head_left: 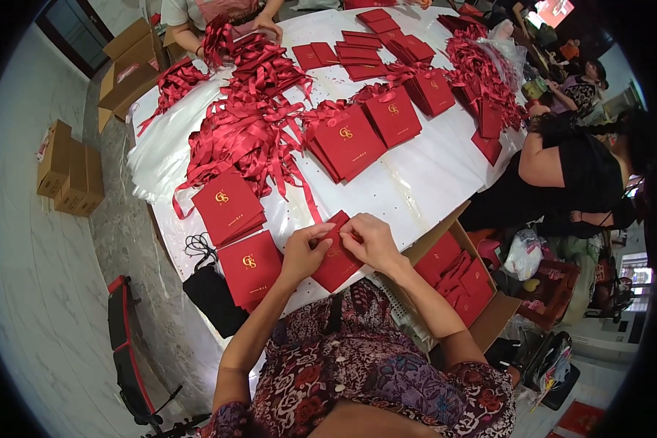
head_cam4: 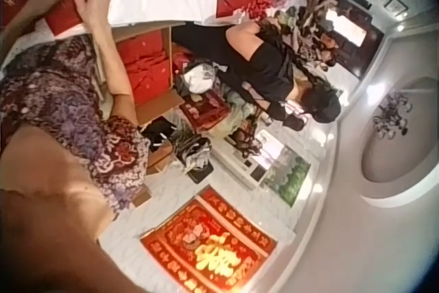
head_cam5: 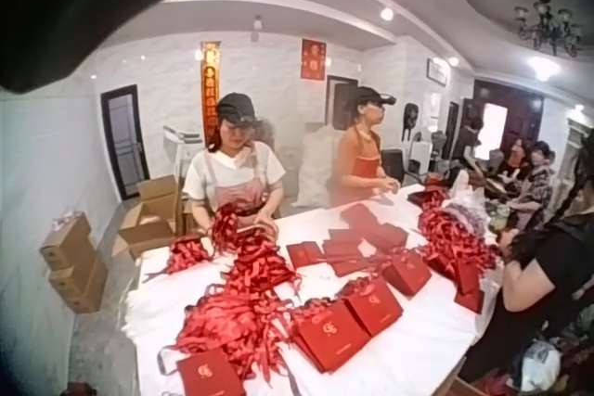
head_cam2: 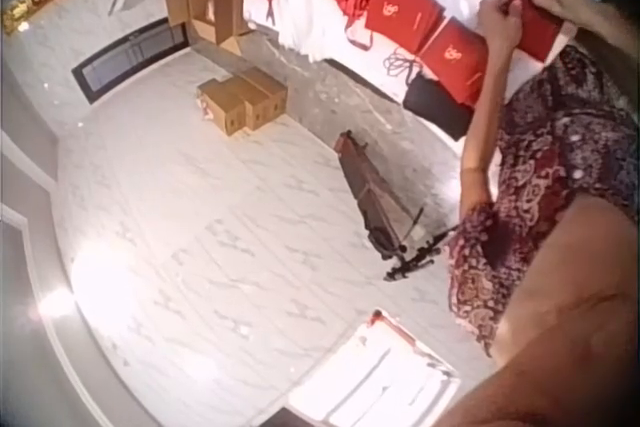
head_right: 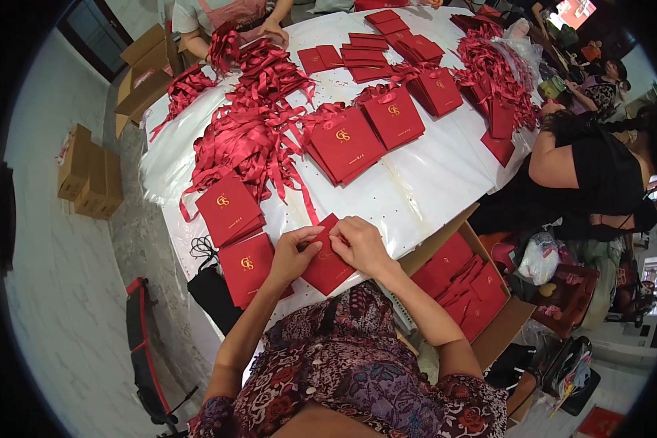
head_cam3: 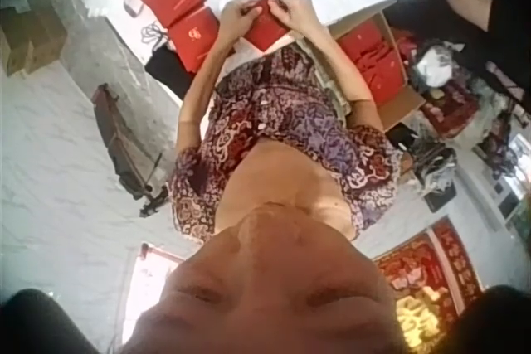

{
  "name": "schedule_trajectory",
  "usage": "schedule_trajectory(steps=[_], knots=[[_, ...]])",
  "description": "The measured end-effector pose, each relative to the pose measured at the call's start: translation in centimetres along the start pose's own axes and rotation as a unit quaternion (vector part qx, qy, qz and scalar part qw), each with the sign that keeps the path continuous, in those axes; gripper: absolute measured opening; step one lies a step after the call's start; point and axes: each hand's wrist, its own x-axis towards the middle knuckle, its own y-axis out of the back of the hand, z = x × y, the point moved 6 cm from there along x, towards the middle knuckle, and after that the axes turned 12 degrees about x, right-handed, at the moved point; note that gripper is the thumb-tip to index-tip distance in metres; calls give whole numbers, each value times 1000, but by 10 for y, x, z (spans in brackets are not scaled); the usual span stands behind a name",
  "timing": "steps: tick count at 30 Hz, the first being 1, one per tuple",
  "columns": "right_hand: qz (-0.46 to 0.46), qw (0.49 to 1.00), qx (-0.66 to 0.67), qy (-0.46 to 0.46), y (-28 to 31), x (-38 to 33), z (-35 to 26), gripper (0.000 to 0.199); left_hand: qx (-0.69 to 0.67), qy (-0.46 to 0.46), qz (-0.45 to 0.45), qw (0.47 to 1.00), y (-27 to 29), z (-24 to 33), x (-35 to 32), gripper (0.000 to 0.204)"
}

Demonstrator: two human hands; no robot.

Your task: Folding, organizing, and packaging red gift bags with ribbons.

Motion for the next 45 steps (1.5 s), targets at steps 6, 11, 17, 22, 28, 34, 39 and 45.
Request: schedule_trajectory(steps=[6, 11, 17, 22, 28, 34, 39, 45], knots=[[88, 994, 17, -56, -5, -5, 7, 10, 346, -100, 112, 926, 2, 39, -3, 28], [129, 950, 207, -197, -12, -20, 51, 10, 433, -210, 177, 858, -17, 70, -6, 31], [34, 993, 88, -70, -22, -19, 41, 20, 428, -183, 51, 884, -8, 48, 3, 21], [-46, 997, -16, -55, -3, -12, 32, 18, 212, -90, -13, 973, 0, 12, 22, 12], [-164, 983, 4, -84, 1, -2, 61, 27, 459, -323, 39, 827, -26, 58, 3, 9], [-210, 970, 118, -18, -1, 8, 99, 24, 475, -387, 82, 786, -36, 72, -1, 6], [-233, 940, 228, -102, -1, 9, 94, 19, 444, -423, 83, 786, -25, 70, -2, 10], [-274, 915, 271, -116, -15, 15, 88, 17, 427, -454, 49, 780, -25, 65, -7, 17]])
